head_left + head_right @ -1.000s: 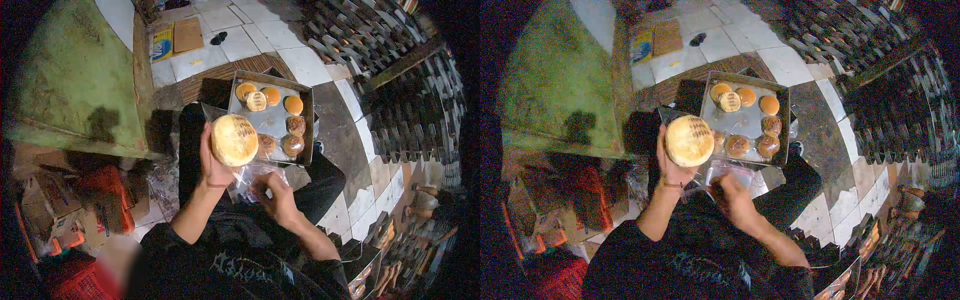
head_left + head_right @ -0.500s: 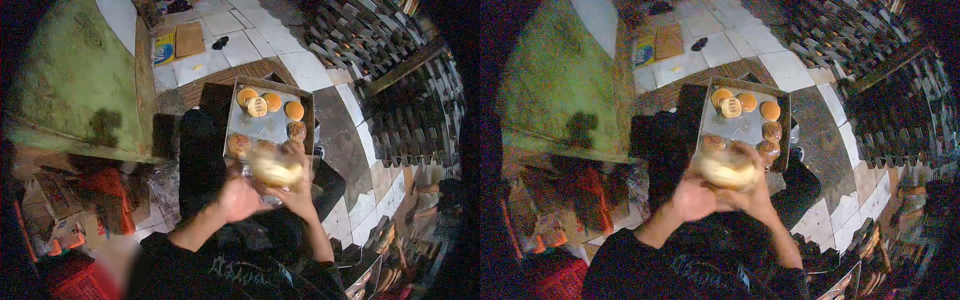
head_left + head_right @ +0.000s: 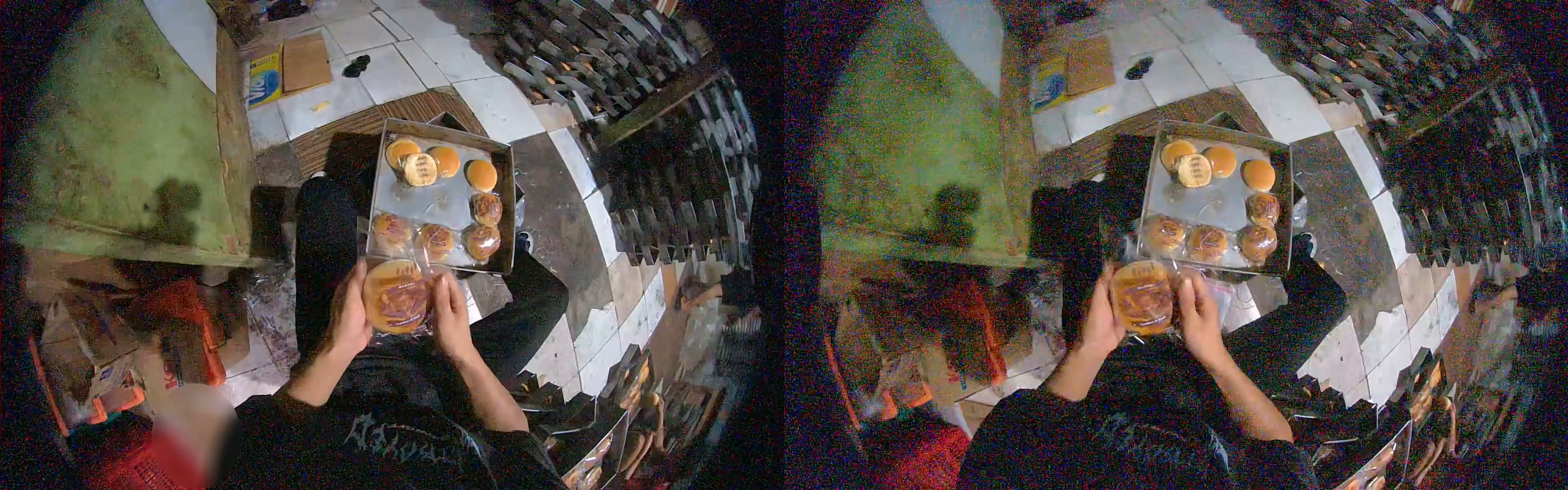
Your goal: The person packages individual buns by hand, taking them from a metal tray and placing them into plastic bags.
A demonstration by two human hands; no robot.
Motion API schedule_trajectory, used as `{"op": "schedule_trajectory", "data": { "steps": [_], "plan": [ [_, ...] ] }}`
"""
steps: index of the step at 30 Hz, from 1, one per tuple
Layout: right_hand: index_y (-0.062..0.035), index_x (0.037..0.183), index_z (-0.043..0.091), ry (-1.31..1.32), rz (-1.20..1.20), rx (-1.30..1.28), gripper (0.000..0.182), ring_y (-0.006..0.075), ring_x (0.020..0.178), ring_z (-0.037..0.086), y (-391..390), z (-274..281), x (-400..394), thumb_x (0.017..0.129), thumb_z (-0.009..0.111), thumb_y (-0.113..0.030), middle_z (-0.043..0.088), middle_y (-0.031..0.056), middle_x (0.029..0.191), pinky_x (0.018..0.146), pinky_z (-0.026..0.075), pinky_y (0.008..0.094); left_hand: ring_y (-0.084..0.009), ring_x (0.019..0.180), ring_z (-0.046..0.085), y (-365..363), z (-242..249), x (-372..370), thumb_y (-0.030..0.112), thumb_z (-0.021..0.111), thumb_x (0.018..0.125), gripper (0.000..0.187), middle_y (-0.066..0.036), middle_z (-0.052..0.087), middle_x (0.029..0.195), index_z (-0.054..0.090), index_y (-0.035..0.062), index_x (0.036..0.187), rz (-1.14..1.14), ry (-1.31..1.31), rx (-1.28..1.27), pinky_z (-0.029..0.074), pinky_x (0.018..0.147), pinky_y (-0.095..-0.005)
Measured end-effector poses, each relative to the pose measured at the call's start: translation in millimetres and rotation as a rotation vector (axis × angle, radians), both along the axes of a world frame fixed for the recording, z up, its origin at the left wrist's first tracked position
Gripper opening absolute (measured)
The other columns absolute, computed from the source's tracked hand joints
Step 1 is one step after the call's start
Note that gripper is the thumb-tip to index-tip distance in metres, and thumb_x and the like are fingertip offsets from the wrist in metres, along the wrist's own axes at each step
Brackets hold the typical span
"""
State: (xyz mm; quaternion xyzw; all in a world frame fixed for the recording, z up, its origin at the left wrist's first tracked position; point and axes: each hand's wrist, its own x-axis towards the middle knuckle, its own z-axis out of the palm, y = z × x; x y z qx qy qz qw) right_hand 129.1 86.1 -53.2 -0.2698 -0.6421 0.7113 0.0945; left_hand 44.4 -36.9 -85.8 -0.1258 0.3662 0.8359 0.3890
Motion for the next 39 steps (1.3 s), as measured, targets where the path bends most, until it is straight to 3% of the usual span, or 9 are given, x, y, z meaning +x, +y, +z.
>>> {"op": "schedule_trajectory", "data": {
  "steps": [3, 9, 14, 19, 22, 24, 32, 37, 39],
  "plan": [
    [0.0033, 0.085, 0.058, -0.122, 0.082, 0.121, 0.030, 0.0137, 0.084, 0.050, 14.2, 14.1, -2.6, 0.089, 0.047, -0.025, 0.057, 0.0074, 0.084, 0.078, 0.040, 0.0264, -0.0150, 0.090, 0.054, 5.3, -6.2, 2.8, 0.030, 0.036, 0.092, 0.034, -0.008, 0.057, 0.099, 0.051, 0.0017, 0.104, 0.025, 0.090, -0.119, 0.043, 0.081, -0.0286],
    [0.0019, 0.086, 0.056, 0.007, -0.009, 0.248, 0.018, 0.0133, 0.073, 0.052, 14.6, 17.9, -7.9, 0.085, 0.054, -0.015, 0.058, 0.0064, 0.078, 0.068, 0.042, 0.0262, -0.0107, 0.081, 0.053, -7.5, 38.2, -1.8, 0.005, 0.056, 0.082, 0.011, -0.007, 0.057, 0.088, 0.056, -0.0027, 0.089, 0.217, 1.075, -0.485, 0.041, 0.072, -0.0219],
    [0.0015, 0.087, 0.054, 0.100, -0.042, 0.481, 0.009, 0.0221, 0.073, 0.055, 5.0, 15.6, -11.7, 0.083, 0.051, -0.006, 0.057, 0.0134, 0.078, 0.068, 0.042, 0.0287, -0.0092, 0.076, 0.051, -19.0, 29.1, -8.9, 0.006, 0.054, 0.084, 0.010, -0.007, 0.055, 0.089, 0.060, -0.0025, 0.086, 0.202, 0.801, -0.516, 0.040, 0.067, -0.0201],
    [0.0029, 0.077, 0.051, 0.395, 0.057, 0.965, 0.011, 0.0299, 0.070, 0.050, -4.9, 76.7, -0.8, 0.071, 0.060, 0.001, 0.051, 0.0154, 0.080, 0.061, 0.040, 0.0344, -0.0155, 0.077, 0.053, -33.4, 73.5, -3.8, 0.004, 0.060, 0.079, 0.012, -0.011, 0.055, 0.087, 0.059, -0.0027, 0.088, 0.245, 1.123, -0.487, 0.043, 0.071, -0.0245],
    [0.0016, 0.081, 0.055, 0.342, -0.024, 1.001, 0.006, 0.0281, 0.068, 0.051, -20.9, 36.7, 8.4, 0.075, 0.055, -0.001, 0.054, 0.0142, 0.076, 0.063, 0.041, 0.0324, -0.0191, 0.074, 0.055, -34.8, 70.1, -6.8, 0.004, 0.065, 0.073, 0.012, -0.010, 0.055, 0.084, 0.057, -0.0030, 0.080, 0.311, 1.315, -0.428, 0.044, 0.068, -0.0266],
    [0.0029, 0.078, 0.055, -0.003, 0.113, 0.560, 0.008, 0.0215, 0.062, 0.052, -16.1, 6.1, -6.3, 0.080, 0.056, -0.005, 0.055, 0.0131, 0.069, 0.058, 0.042, 0.0296, -0.0183, 0.071, 0.054, -40.5, 39.6, -4.5, 0.000, 0.064, 0.072, 0.011, -0.008, 0.055, 0.080, 0.056, -0.0031, 0.078, -0.048, 0.993, -0.777, 0.043, 0.065, -0.0258],
    [0.0018, 0.076, 0.056, -0.009, 0.111, 0.524, 0.020, 0.0156, 0.058, 0.050, -27.9, 25.2, -27.2, 0.084, 0.054, -0.017, 0.053, 0.0105, 0.062, 0.056, 0.041, 0.0278, -0.0115, 0.069, 0.049, -42.3, 40.8, -14.1, 0.016, 0.063, 0.077, 0.018, -0.003, 0.053, 0.073, 0.057, -0.0002, 0.079, -0.076, 0.761, -0.831, 0.040, 0.067, -0.0246],
    [0.0014, 0.072, 0.052, 0.077, -0.091, 0.720, 0.028, 0.0136, 0.058, 0.043, -3.6, 8.7, -60.7, 0.088, 0.049, -0.022, 0.046, 0.0074, 0.057, 0.055, 0.037, 0.0281, -0.0115, 0.068, 0.047, -42.1, 62.6, -52.3, 0.021, 0.055, 0.084, 0.025, -0.004, 0.052, 0.071, 0.054, -0.0025, 0.076, 0.271, 0.806, -0.908, 0.038, 0.065, -0.0253],
    [0.0018, 0.074, 0.053, -0.075, 0.007, 0.427, 0.031, 0.0095, 0.059, 0.042, -11.1, -45.1, -25.6, 0.089, 0.047, -0.025, 0.048, 0.0029, 0.060, 0.054, 0.037, 0.0276, -0.0148, 0.068, 0.048, -55.6, 31.0, -33.4, 0.019, 0.056, 0.083, 0.024, -0.005, 0.050, 0.068, 0.053, -0.0020, 0.073, 0.241, 0.936, -1.024, 0.038, 0.065, -0.0261]
  ]
}}
